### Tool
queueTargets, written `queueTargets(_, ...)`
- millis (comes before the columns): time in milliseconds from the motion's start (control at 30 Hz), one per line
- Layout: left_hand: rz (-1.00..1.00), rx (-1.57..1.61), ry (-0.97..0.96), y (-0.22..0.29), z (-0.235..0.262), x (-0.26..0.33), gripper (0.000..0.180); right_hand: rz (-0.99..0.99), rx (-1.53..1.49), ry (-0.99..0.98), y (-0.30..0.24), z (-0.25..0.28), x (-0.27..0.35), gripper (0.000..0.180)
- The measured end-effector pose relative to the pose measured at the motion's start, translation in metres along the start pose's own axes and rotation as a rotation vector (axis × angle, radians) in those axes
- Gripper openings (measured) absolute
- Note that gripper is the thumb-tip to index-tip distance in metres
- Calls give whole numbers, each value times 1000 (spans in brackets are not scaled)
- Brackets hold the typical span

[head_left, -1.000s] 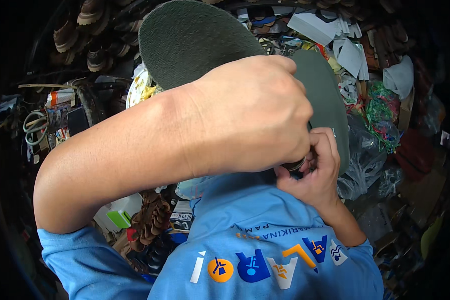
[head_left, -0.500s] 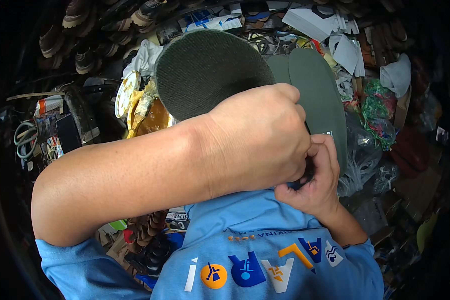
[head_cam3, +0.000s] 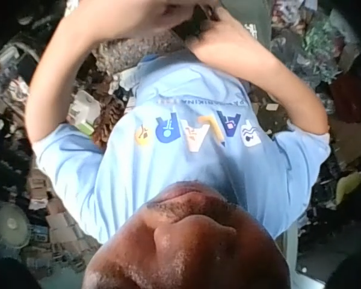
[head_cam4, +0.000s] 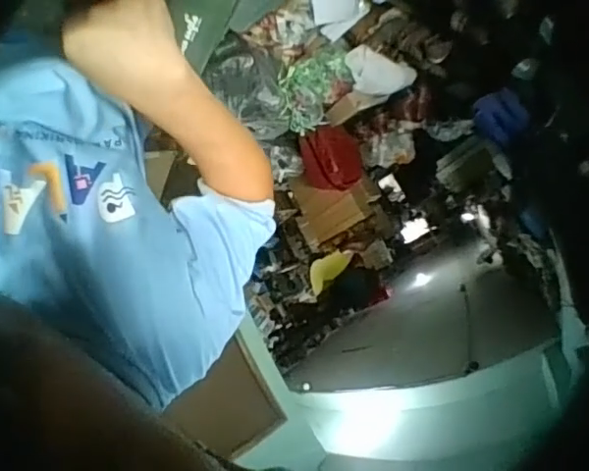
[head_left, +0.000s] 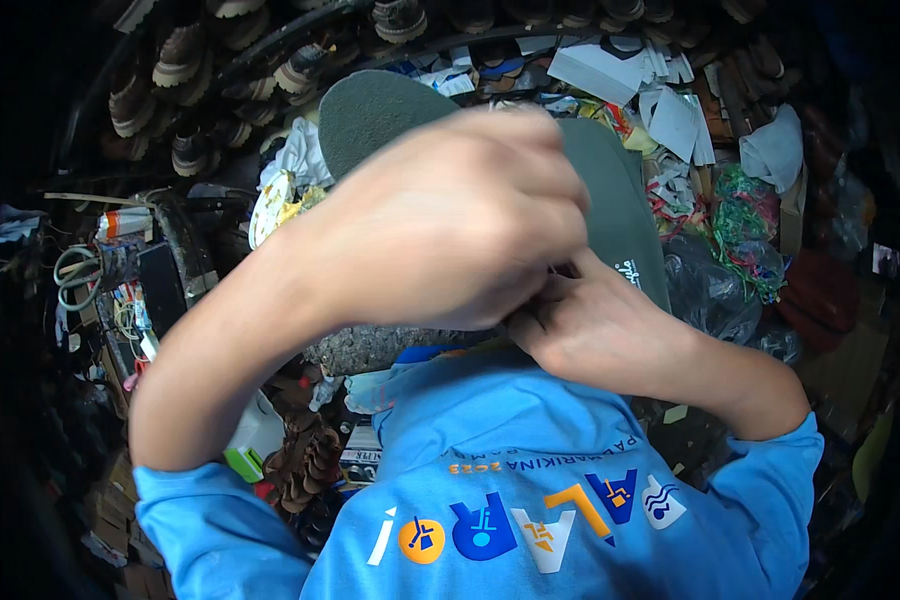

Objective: Applying glue to the inside of a shoe and inserting an insole using a brush.

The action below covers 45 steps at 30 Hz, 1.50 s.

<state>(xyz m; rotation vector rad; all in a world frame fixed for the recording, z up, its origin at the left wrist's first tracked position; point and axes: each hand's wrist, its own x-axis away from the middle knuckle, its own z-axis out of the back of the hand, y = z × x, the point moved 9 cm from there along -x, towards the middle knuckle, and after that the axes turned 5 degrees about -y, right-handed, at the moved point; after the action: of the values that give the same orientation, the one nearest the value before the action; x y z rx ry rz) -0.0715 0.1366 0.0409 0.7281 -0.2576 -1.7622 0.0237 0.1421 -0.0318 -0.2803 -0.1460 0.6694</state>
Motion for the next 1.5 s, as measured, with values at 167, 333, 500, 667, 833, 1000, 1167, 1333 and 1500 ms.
queueTargets(167,741,-23,665,-31,71,86,41,-77,-45,-21,-4,0,-5,7)
queueTargets(333,1059,628,561,-54,0,116,29,-109,15,-4,-23,-10,-29,7)
queueTargets(500,857,-44,342,15,-6,86,15,-196,-103,-164,-15,-25,-31,7)
queueTargets(667,749,-353,185,13,-19,92,21,-153,-99,-149,-14,-32,-32,17)
queueTargets(833,1069,188,-110,-18,10,73,61,-173,-79,-214,-16,-33,-33,13)
queueTargets(1000,848,-295,-599,-13,-14,32,38,-188,-106,-70,-12,-29,-30,11)
queueTargets(1167,717,-330,-571,15,-34,35,26,-214,-106,-183,-10,-34,-32,13)
queueTargets(1333,646,-436,-597,15,-67,27,18,-159,-81,7,-11,-46,-29,13)
queueTargets(1500,784,-627,-395,-8,-48,37,23,-191,-86,-146,-10,-38,-33,11)
